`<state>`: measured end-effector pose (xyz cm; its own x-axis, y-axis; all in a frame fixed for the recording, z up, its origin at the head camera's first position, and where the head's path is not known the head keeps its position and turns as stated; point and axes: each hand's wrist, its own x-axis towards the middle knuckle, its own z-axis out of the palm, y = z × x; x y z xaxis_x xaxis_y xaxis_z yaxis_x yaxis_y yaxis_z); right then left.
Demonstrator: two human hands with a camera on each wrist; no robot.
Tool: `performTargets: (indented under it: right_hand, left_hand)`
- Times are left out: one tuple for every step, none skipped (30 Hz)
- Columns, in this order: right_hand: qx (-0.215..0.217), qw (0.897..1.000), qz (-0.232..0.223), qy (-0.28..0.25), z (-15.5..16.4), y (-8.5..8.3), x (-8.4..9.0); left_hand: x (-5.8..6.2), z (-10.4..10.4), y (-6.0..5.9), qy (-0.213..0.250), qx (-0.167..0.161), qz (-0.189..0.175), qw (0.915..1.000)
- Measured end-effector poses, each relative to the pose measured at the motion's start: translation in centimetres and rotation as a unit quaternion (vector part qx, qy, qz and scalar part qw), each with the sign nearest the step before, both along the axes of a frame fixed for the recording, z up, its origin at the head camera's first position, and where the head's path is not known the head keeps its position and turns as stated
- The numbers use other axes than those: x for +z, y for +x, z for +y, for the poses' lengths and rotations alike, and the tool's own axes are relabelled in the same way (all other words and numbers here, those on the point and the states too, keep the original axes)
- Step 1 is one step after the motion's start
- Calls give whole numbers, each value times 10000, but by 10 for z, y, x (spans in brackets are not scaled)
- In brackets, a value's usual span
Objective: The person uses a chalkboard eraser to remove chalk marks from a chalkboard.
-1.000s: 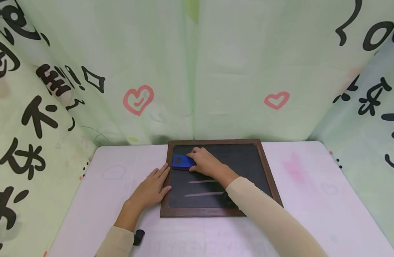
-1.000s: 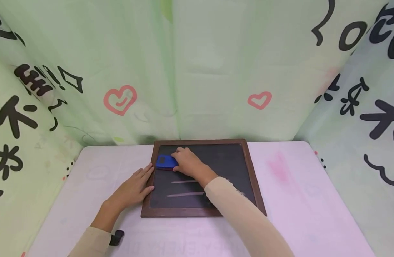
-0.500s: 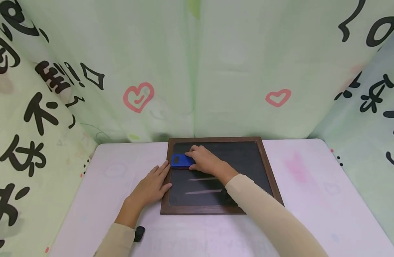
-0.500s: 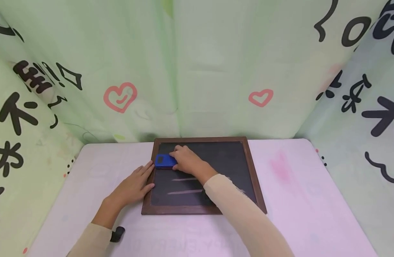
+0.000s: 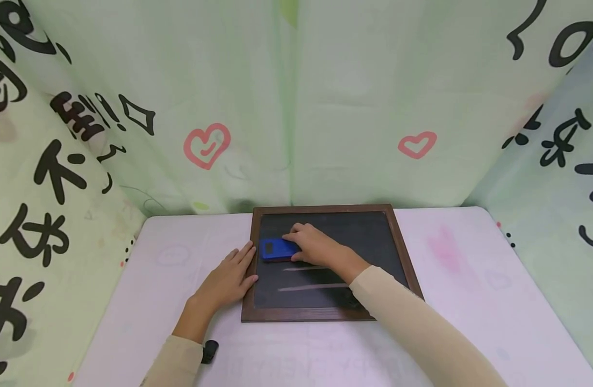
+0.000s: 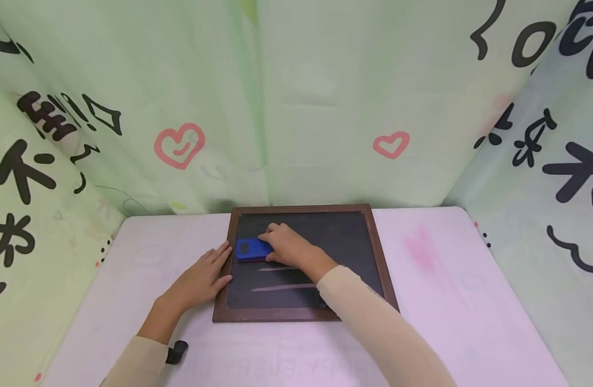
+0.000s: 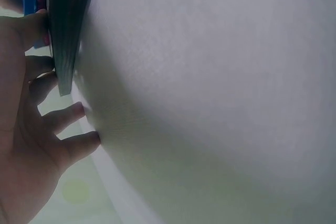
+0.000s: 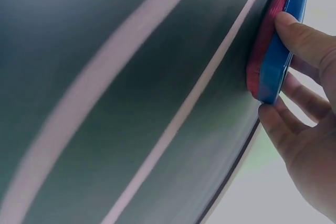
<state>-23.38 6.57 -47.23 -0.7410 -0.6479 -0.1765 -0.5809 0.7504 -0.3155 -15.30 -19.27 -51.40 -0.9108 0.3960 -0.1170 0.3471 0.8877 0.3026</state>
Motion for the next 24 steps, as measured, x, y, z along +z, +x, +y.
performTargets:
  right_hand:
    - [-9, 10000, -5, -11, 3, 1, 0]
    - [-13, 10000, 2, -36, 7, 1, 0]
    - [-19, 10000, 2, -60, 11, 2, 0]
    - [-31, 10000, 6, -77, 15, 2, 0]
    - [-46, 9999, 2, -90, 20, 3, 0]
    - [-57, 9999, 5, -86, 24, 3, 0]
    - [-66, 9999, 15, -84, 28, 4, 0]
    - [-79, 9999, 21, -84, 33, 4, -1]
    - [-101, 9999, 28, -68, 37, 5, -1]
    - [-126, 9999, 41, -60, 42, 5, -1]
    - [-152, 9999, 54, -57, 47, 6, -2]
    - [-182, 9998, 69, -57, 51, 6, -2]
    - [-210, 9997, 79, -68, 56, 7, -2]
    - [-244, 9996, 95, -70, 61, 7, -2]
    - [-278, 9995, 124, -77, 67, 8, -3]
    - [-313, 9994, 146, -88, 72, 8, -3]
    - [-338, 9992, 162, -105, 78, 8, -4]
    - [-360, 9991, 177, -123, 83, 8, -4]
    - [-391, 9990, 188, -139, 89, 9, -4]
    - [-424, 9988, 194, -158, 95, 9, -4]
    - [-454, 9986, 194, -171, 101, 9, -4]
    - [-484, 9985, 184, -186, 107, 9, -4]
    - [-518, 9983, 182, -204, 113, 9, -3]
    - [-552, 9981, 186, -214, 118, 10, -2]
  left_hand:
    - [0, 0, 0, 7, -7, 5, 10000]
    - [0, 0, 0, 15, -10, 11, 10000]
    - [0, 0, 0, 27, -14, 8, 10000]
    - [0, 0, 0, 41, -20, 7, 10000]
    - [0, 0, 0, 52, -21, 8, 10000]
    - [0, 0, 0, 67, -21, 14, 10000]
    - [-1, 0, 0, 81, -22, 24, 10000]
    - [-1, 0, 0, 90, -22, 24, 10000]
    - [-1, 0, 0, 95, -27, 28, 9999]
    - [-1, 0, -1, 96, -31, 31, 9999]
    - [-2, 0, -1, 92, -35, 39, 9999]
    - [-2, 0, 0, 89, -38, 50, 9999]
    - [-2, 0, 0, 83, -42, 58, 9999]
    - [-2, -1, 0, 77, -42, 59, 9999]
    - [-2, -1, 0, 77, -44, 61, 9999]
    - [-2, -1, 0, 80, -41, 58, 9999]
    - [-2, -1, 0, 80, -40, 66, 9999]
    - [-2, -1, 0, 83, -37, 67, 9999]
    - [-2, 0, 0, 86, -35, 64, 9999]
    - [-2, 0, 0, 86, -31, 58, 9999]
    - [-2, 0, 0, 89, -28, 52, 9999]
    - [-2, 0, 0, 86, -27, 50, 9999]
    - [-1, 0, 0, 82, -28, 49, 10000]
    - [-1, 0, 0, 80, -28, 41, 10000]
